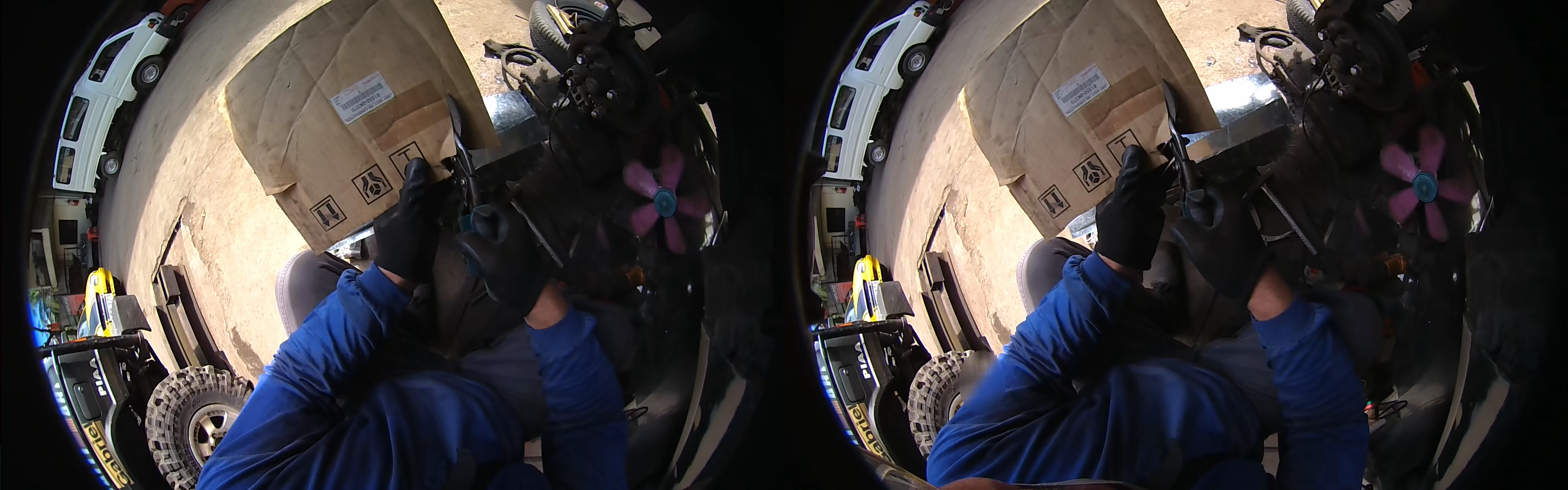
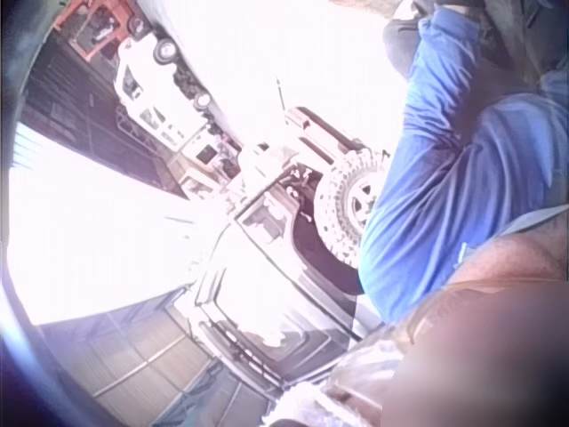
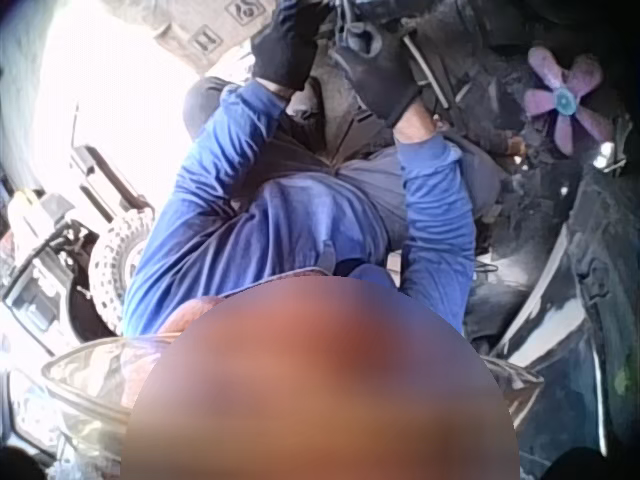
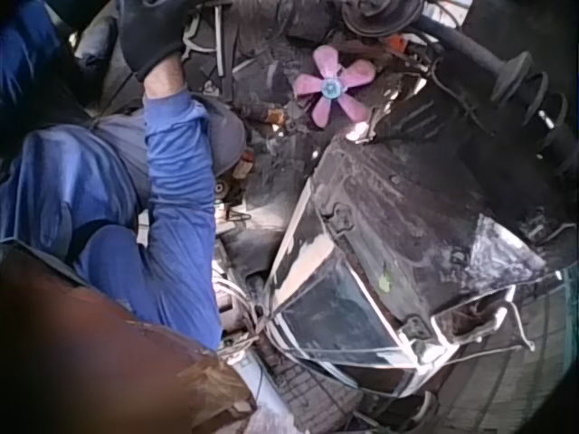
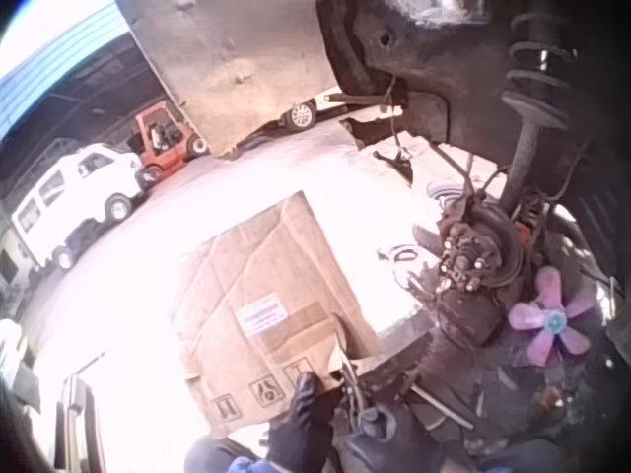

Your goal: The person cuts a cardboard box with scissors, then fits the cut piece against a curved metal panel on a vehicle. The person repositions the cardboard multiple times to align it with the panel's edge.

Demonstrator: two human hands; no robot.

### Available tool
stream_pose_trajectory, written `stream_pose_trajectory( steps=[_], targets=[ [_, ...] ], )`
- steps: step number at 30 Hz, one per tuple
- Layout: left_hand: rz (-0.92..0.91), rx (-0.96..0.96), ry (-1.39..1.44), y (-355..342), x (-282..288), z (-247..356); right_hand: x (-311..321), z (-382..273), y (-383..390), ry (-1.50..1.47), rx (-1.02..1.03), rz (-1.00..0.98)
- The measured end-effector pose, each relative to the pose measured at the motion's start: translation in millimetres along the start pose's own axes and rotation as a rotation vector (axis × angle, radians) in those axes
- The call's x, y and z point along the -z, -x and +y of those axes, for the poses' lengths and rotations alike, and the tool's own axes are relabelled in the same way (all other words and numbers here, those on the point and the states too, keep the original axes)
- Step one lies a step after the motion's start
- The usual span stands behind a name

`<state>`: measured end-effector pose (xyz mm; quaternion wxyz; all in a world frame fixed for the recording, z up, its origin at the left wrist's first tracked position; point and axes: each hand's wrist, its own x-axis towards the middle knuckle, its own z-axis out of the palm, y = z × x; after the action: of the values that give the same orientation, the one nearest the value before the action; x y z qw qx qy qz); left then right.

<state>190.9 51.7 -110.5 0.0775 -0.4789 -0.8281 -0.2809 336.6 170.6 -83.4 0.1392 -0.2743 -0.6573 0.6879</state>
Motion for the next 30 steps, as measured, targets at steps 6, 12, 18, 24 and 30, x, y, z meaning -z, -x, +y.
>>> stream_pose_trajectory(
  steps=[6,12,18,24,30],
  targets=[
    [0.087,0.031,0.146,4.3,-9.0,-2.7,-3.6,2.7,-2.9,-0.002,0.047,0.036],
    [0.146,0.056,0.23,10.1,-17.4,-0.8,-4.1,2.6,-5.2,-0.06,-0.018,0.027],
    [0.094,-0.042,0.122,11.7,-13.0,-2.6,-2.9,4.0,-11.9,-0.052,0.019,0.044],
    [0.016,0.058,0.214,16.5,-10.4,2.1,-0.8,10.0,-15.0,0.014,0.028,0.058],
    [-0.061,0.083,0.292,15.7,-6.3,3.4,5.4,14.8,-22.9,-0.102,-0.043,-0.001]
  ],
)
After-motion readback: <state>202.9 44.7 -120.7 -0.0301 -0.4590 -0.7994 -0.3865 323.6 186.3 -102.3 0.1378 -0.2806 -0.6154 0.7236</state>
